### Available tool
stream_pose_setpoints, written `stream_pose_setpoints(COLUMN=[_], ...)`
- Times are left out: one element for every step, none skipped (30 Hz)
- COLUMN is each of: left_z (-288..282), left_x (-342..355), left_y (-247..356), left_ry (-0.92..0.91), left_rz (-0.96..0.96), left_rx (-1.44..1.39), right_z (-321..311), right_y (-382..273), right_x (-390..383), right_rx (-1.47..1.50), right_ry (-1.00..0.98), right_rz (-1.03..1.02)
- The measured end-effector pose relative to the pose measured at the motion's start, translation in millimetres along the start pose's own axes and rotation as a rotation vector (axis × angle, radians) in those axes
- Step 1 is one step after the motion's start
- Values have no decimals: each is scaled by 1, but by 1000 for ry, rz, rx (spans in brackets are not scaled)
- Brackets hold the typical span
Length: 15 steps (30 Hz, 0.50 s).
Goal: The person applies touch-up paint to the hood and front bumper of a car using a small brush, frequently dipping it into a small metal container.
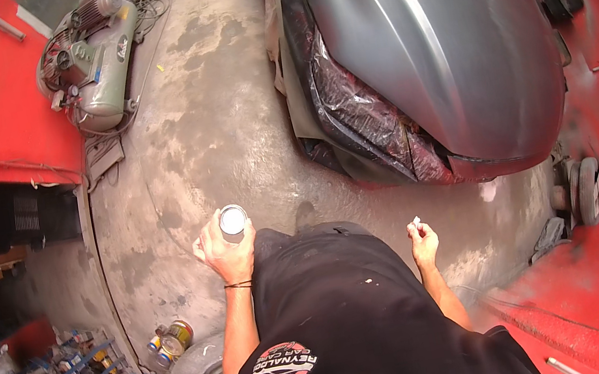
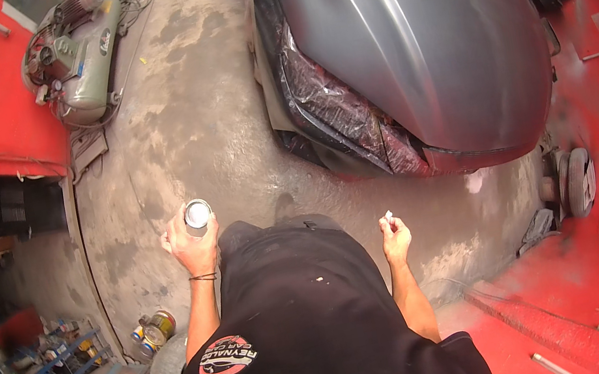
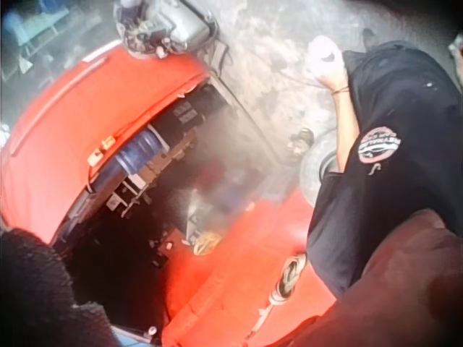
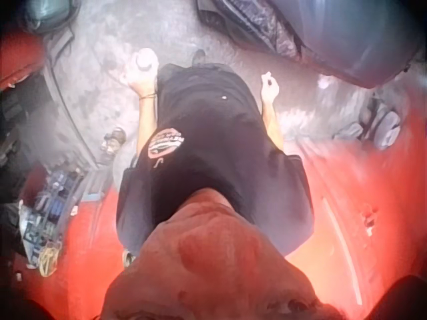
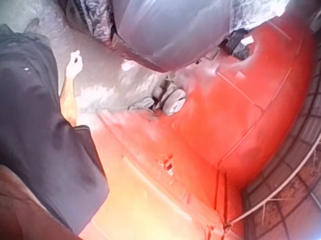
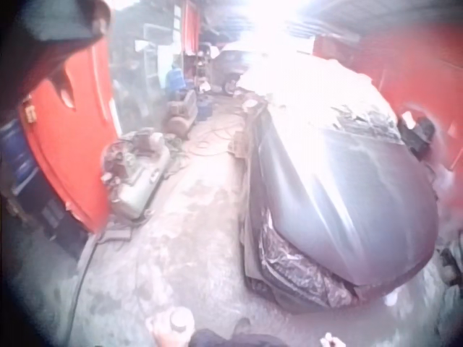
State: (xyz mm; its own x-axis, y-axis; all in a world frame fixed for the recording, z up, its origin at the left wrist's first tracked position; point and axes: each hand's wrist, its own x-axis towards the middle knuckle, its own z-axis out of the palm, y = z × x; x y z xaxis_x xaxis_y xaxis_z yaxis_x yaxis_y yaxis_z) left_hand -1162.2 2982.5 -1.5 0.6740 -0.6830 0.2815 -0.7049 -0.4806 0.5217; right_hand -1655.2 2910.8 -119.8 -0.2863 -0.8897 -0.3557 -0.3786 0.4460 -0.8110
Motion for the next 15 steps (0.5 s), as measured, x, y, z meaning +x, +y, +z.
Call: stream_pose_setpoints(left_z=[1,2,4,6,8,10,12,14,15,16,16,16,17,16,16], left_x=[10,21,31,42,54,66,78,90,101,114,126,137,150,162,174], left_y=[-6,-12,-18,-21,-23,-25,-29,-33,-38,-41,-46,-50,-54,-58,-63], left_ry=[-9,-18,-28,-42,-48,-56,-66,-74,-82,-96,-116,-136,-148,-163,-177], left_rz=[8,22,36,47,68,90,97,131,165,175,196,217,227,251,274], left_rx=[-6,5,16,9,-10,-28,-30,-44,-58,-66,-80,-95,-104,-125,-147], right_z=[3,6,8,8,10,11,15,21,27,34,40,47,58,70,82], right_y=[-1,-1,-1,3,6,9,8,7,6,5,4,3,-3,-9,-15], right_x=[-3,-8,-15,-25,-35,-48,-61,-74,-87,-100,-112,-124,-134,-143,-153], right_rx=[22,24,52,78,101,101,102,102,64,63,72,80,121,122,115], right_ry=[22,35,70,108,142,155,210,265,326,342,384,426,452,468,496], right_rz=[-10,-3,13,31,28,37,48,59,91,101,150,199,199,205,227])
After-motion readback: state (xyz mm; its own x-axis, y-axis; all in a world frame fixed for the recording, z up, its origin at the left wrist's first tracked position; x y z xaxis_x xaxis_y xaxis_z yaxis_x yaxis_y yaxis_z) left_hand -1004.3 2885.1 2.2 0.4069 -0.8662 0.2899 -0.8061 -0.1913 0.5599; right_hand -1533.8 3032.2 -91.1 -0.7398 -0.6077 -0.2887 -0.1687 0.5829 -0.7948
